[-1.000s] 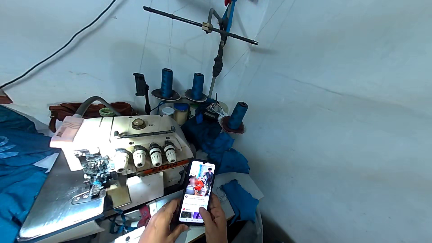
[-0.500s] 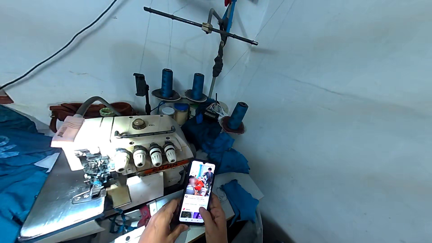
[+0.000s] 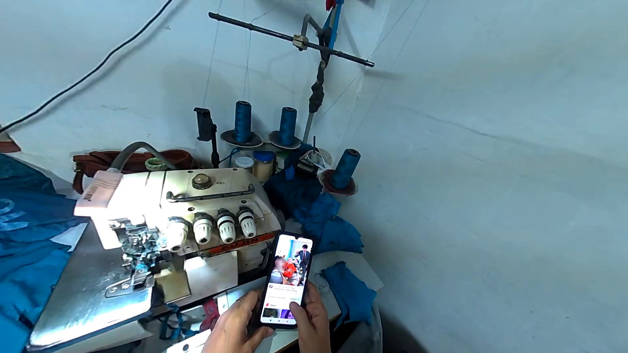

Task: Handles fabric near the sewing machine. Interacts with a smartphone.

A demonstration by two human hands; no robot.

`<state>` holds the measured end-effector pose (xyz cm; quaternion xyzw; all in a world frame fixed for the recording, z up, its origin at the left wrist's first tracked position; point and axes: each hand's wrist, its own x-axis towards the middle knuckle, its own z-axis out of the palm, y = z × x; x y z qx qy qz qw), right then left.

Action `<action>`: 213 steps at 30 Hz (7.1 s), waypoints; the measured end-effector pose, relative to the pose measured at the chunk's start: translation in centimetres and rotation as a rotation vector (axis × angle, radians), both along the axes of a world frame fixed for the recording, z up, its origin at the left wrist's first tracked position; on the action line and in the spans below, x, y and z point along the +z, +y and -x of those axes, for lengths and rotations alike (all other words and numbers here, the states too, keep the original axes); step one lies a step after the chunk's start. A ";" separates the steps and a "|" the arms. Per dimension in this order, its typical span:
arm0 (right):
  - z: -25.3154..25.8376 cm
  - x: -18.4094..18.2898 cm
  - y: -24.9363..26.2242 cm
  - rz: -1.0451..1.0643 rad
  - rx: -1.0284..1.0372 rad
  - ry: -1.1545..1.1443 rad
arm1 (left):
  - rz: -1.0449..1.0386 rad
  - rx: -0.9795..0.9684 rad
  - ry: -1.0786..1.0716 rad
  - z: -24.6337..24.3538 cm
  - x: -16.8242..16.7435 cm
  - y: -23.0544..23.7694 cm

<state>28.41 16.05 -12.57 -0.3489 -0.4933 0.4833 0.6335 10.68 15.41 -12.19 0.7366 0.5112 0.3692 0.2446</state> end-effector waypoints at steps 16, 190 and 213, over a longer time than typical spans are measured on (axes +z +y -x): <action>0.0 0.0 0.0 -0.014 -0.003 -0.022 | -0.018 0.003 0.004 0.0 -0.1 0.0; 0.1 -1.1 0.1 -0.058 -0.114 -0.060 | -0.003 -0.010 -0.024 0.0 -0.1 0.0; 3.3 2.8 0.7 0.217 -0.383 -0.095 | 0.011 -0.020 -0.037 0.1 0.0 0.1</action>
